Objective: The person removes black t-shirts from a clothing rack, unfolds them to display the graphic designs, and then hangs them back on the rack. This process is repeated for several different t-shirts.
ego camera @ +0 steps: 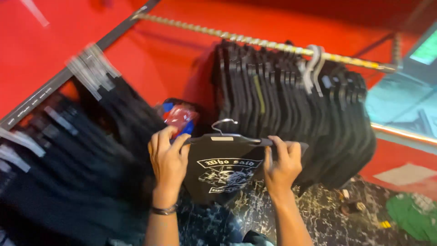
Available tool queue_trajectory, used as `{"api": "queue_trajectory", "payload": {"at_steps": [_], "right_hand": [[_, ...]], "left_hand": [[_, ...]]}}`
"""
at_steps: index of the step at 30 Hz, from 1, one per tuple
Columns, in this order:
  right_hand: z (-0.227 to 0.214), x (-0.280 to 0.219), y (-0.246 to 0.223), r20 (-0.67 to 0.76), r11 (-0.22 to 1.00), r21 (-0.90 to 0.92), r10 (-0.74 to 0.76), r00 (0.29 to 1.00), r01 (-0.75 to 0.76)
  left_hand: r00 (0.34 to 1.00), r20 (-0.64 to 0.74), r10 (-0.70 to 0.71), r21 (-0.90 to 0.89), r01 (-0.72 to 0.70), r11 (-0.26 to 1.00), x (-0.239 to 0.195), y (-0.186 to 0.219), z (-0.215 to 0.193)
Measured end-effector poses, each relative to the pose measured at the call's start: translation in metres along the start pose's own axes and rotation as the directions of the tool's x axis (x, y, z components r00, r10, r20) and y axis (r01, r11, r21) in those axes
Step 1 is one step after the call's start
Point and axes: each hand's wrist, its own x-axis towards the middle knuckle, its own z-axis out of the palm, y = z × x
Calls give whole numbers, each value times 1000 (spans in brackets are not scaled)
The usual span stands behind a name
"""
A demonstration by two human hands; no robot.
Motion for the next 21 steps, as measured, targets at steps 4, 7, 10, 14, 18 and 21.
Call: {"api": "queue_trajectory", "payload": {"at_steps": [4,7,10,14,18,21], "right_hand": [[-28,23,29,-146,991,-121,-75,986,57],[-35,30,48,-262,988,-152,-26,965,-15],[-26,48,79,-341,986,-147,-121,932,75],[41,82,162,-429,973,-124,-229,874,194],[122,118,235,-414,969,-117,-249,876,220],[142,196,218,-418,946,-110,-322,850,304]], "left_hand": [[990,-138,-19,-106,5,994,25,49,39],[967,-240,-83,-278,13,960,37,83,74],[935,-353,-33,-364,-105,925,71,113,93],[901,-426,80,-356,-248,901,118,122,159],[927,-370,61,-334,-194,923,139,126,251],[935,-353,31,-311,-149,939,163,123,312]]}}
